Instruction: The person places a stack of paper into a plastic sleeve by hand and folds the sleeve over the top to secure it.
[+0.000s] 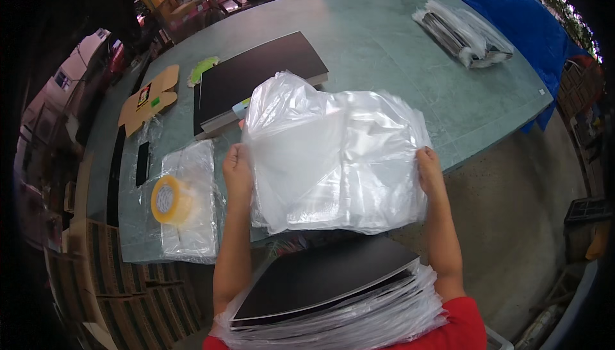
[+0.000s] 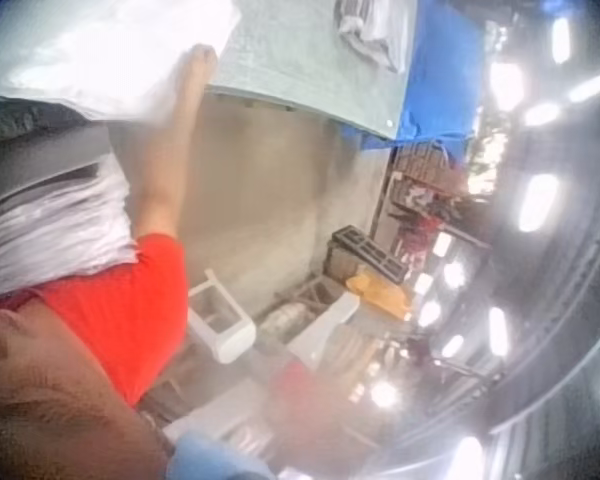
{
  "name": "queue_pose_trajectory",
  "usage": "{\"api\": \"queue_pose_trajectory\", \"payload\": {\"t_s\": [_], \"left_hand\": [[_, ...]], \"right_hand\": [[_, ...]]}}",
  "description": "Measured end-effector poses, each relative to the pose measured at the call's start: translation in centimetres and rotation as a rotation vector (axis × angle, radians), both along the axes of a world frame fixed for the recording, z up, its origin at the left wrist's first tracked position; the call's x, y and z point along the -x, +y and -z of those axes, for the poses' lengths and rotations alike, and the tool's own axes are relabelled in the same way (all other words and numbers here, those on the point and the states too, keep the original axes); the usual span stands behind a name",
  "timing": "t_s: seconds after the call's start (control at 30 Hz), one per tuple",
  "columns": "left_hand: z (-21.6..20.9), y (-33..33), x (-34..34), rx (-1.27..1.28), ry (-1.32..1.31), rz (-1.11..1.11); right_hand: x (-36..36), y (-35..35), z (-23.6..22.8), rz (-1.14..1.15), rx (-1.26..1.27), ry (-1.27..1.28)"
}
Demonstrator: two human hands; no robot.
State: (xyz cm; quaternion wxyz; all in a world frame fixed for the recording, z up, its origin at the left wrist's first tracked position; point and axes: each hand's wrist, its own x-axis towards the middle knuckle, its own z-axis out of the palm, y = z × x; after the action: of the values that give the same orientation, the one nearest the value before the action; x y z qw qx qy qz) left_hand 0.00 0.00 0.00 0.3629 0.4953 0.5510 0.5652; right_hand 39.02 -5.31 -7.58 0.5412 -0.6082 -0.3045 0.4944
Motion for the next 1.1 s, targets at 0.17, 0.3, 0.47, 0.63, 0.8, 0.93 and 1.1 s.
{"api": "queue_pose_trajectory", "payload": {"t_s": [0.17,0.3,0.47,0.63,0.8,0.93,1.1], "left_hand": [[2.0,1.2,3.1,0.036,-0.056,-0.023],[2.9,1.5,2.9,0.054,-0.039,-0.064],[0.7,0.9,1.6,0.092,-0.257,-0.050],[2.0,1.3,2.2,0.146,0.326,0.034],[2.8,1.3,2.6,0.044,0.339,0.006],[-1.0,-0.5,-1.5,-0.300,0.719,-0.244],[-2.0,-3.9,-5.8,-0.267,0.557,0.301]], "right_hand": [[-1.1,-1.5,2.5,0.243,-0.044,0.085],[-0.7,-2.0,-0.8,0.227,-0.026,-0.015],[1.4,-1.1,-2.4,0.084,-0.056,-0.167],[0.9,0.3,-1.1,0.042,-0.078,-0.572],[1.1,0.0,-2.6,0.025,-0.032,-0.555],[-0.9,-2.2,-2.7,-0.048,-0.097,-0.002],[0.8,-4.7,-4.1,-0.158,-0.007,0.020]]}}
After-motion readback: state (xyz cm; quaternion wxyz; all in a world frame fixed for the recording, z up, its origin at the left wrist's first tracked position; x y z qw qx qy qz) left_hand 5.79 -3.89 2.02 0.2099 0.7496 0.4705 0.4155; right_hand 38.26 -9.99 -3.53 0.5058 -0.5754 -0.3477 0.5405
